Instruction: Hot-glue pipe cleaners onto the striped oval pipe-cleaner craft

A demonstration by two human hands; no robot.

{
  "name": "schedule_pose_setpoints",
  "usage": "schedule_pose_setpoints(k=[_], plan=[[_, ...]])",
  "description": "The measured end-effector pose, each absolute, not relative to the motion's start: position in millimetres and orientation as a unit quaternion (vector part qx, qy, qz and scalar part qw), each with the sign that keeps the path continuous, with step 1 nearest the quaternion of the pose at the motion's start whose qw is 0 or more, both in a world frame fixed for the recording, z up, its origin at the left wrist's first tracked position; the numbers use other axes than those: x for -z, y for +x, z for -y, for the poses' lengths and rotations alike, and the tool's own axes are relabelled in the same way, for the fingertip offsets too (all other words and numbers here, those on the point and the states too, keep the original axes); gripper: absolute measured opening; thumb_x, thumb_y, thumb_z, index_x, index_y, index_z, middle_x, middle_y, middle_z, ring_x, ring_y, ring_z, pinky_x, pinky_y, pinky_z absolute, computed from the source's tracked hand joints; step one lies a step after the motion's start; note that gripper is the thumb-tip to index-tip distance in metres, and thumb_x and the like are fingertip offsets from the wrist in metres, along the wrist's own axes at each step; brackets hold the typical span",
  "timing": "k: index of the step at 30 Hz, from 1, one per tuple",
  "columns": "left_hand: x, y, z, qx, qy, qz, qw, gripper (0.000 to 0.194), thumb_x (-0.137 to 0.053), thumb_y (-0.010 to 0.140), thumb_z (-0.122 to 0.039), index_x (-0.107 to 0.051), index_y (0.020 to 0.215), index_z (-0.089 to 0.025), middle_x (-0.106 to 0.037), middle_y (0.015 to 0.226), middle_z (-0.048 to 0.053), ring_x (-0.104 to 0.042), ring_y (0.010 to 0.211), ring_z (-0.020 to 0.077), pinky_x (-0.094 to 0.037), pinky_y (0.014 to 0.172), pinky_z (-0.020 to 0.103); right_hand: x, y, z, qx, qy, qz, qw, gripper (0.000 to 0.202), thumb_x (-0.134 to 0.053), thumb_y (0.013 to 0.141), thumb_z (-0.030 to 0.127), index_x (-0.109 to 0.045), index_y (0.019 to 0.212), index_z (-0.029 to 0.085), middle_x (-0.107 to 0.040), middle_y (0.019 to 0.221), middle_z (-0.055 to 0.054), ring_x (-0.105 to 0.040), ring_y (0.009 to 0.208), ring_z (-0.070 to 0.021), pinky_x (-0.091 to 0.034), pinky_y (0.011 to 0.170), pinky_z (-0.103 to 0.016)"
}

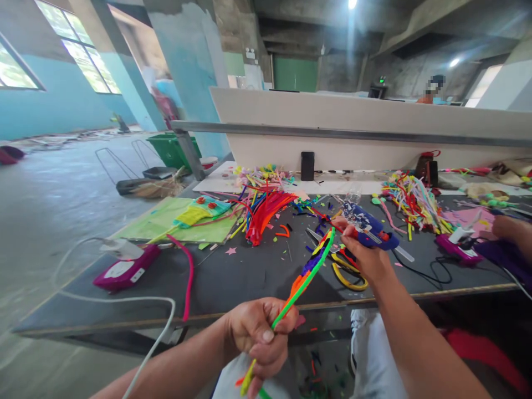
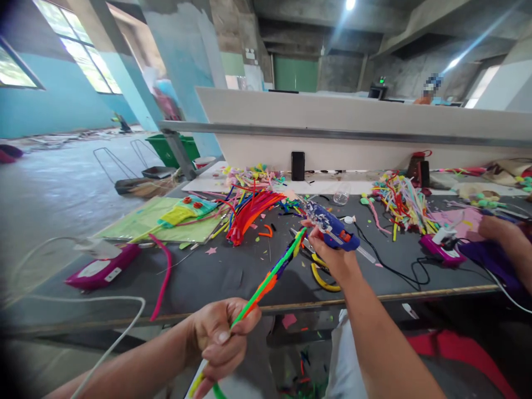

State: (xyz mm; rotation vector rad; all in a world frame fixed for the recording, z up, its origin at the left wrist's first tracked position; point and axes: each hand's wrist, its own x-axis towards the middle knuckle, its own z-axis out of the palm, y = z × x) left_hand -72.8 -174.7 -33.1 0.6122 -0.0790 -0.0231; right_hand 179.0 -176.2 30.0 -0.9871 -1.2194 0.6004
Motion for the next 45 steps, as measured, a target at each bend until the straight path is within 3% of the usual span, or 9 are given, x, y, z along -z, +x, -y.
schedule_pose_setpoints(k=[13, 18, 21, 24, 30, 34, 39, 42, 45], plan=[[50, -81, 164, 0.028, 0.257, 0.027, 0.966, 0.030, -0.073, 0.064, -0.027, -0.044, 0.069, -0.021, -0.039, 0.035, -0.004, -0.029, 0.029, 0.0082, -0.038, 0.025, 0.022, -24, 177, 163, -0.345, -0.397, 0.557, 0.643, 0.008, -0.067, 0.074, 0.028, -0.061, 0.072, 0.022, -0.071, 0.095, -0.001, -0.061, 0.086, -0.0188, -0.047, 0.081, -0.034], [44, -82, 153, 0.026, 0.293, 0.041, 0.955, 0.019, -0.066, 0.074, -0.027, -0.051, 0.083, -0.019, -0.052, 0.046, 0.000, -0.048, 0.040, 0.0138, -0.047, 0.034, 0.024, -16, 177, 154, -0.340, -0.400, 0.554, 0.647, 0.010, -0.067, 0.074, 0.029, -0.059, 0.073, 0.023, -0.069, 0.090, 0.000, -0.059, 0.081, -0.0174, -0.047, 0.076, -0.032], [39, -90, 138, 0.054, 0.364, -0.001, 0.930, 0.026, -0.061, 0.080, -0.029, -0.052, 0.100, -0.015, -0.065, 0.063, 0.008, -0.065, 0.061, 0.0239, -0.054, 0.043, 0.032, -12, 180, 150, -0.341, -0.405, 0.554, 0.643, 0.010, -0.067, 0.074, 0.031, -0.061, 0.073, 0.023, -0.067, 0.089, 0.000, -0.060, 0.078, -0.0181, -0.048, 0.074, -0.033], [28, -99, 117, 0.058, 0.442, -0.090, 0.891, 0.031, -0.060, 0.082, -0.030, -0.050, 0.105, -0.014, -0.069, 0.073, 0.011, -0.069, 0.071, 0.0276, -0.055, 0.046, 0.031, -7, 181, 146, -0.332, -0.415, 0.549, 0.645, 0.010, -0.067, 0.075, 0.030, -0.062, 0.072, 0.023, -0.066, 0.090, -0.001, -0.060, 0.080, -0.0188, -0.049, 0.075, -0.033], [-7, -109, 79, 0.034, 0.598, -0.268, 0.754, 0.037, -0.064, 0.082, -0.038, -0.044, 0.107, -0.019, -0.064, 0.066, 0.001, -0.066, 0.061, 0.0188, -0.053, 0.048, 0.025, 2, 180, 138, -0.290, -0.437, 0.536, 0.661, 0.008, -0.067, 0.077, 0.030, -0.063, 0.077, 0.023, -0.064, 0.093, 0.000, -0.059, 0.088, -0.0189, -0.046, 0.083, -0.033], [-19, -102, 76, -0.010, 0.726, -0.344, 0.595, 0.048, -0.061, 0.081, -0.047, -0.042, 0.116, -0.020, -0.065, 0.080, 0.001, -0.065, 0.064, 0.0175, -0.053, 0.054, 0.027, 9, 178, 136, -0.273, -0.458, 0.529, 0.660, 0.008, -0.067, 0.076, 0.031, -0.063, 0.078, 0.024, -0.064, 0.092, 0.000, -0.060, 0.089, -0.0197, -0.046, 0.085, -0.034], [-18, -85, 93, -0.145, 0.876, -0.356, 0.292, 0.051, -0.055, 0.086, -0.043, -0.045, 0.129, -0.018, -0.066, 0.108, 0.009, -0.065, 0.094, 0.0242, -0.051, 0.081, 0.034, 16, 177, 134, -0.258, -0.481, 0.513, 0.662, 0.008, -0.067, 0.075, 0.032, -0.064, 0.078, 0.025, -0.065, 0.092, 0.002, -0.060, 0.084, -0.0183, -0.047, 0.084, -0.034], [-13, -75, 101, -0.235, 0.880, -0.351, 0.219, 0.046, -0.052, 0.089, -0.037, -0.046, 0.131, -0.017, -0.060, 0.124, 0.012, -0.062, 0.108, 0.0246, -0.049, 0.090, 0.035, 16, 174, 135, -0.251, -0.488, 0.506, 0.665, 0.009, -0.067, 0.074, 0.032, -0.064, 0.077, 0.024, -0.067, 0.091, 0.001, -0.061, 0.084, -0.0196, -0.048, 0.084, -0.036], [-3, -68, 101, -0.327, 0.864, -0.333, 0.189, 0.039, -0.048, 0.092, -0.032, -0.050, 0.128, -0.018, -0.062, 0.125, 0.009, -0.061, 0.111, 0.0208, -0.049, 0.093, 0.031, 13, 171, 138, -0.246, -0.484, 0.505, 0.671, 0.010, -0.067, 0.075, 0.032, -0.062, 0.077, 0.024, -0.066, 0.092, 0.000, -0.061, 0.090, -0.0211, -0.048, 0.088, -0.036]])
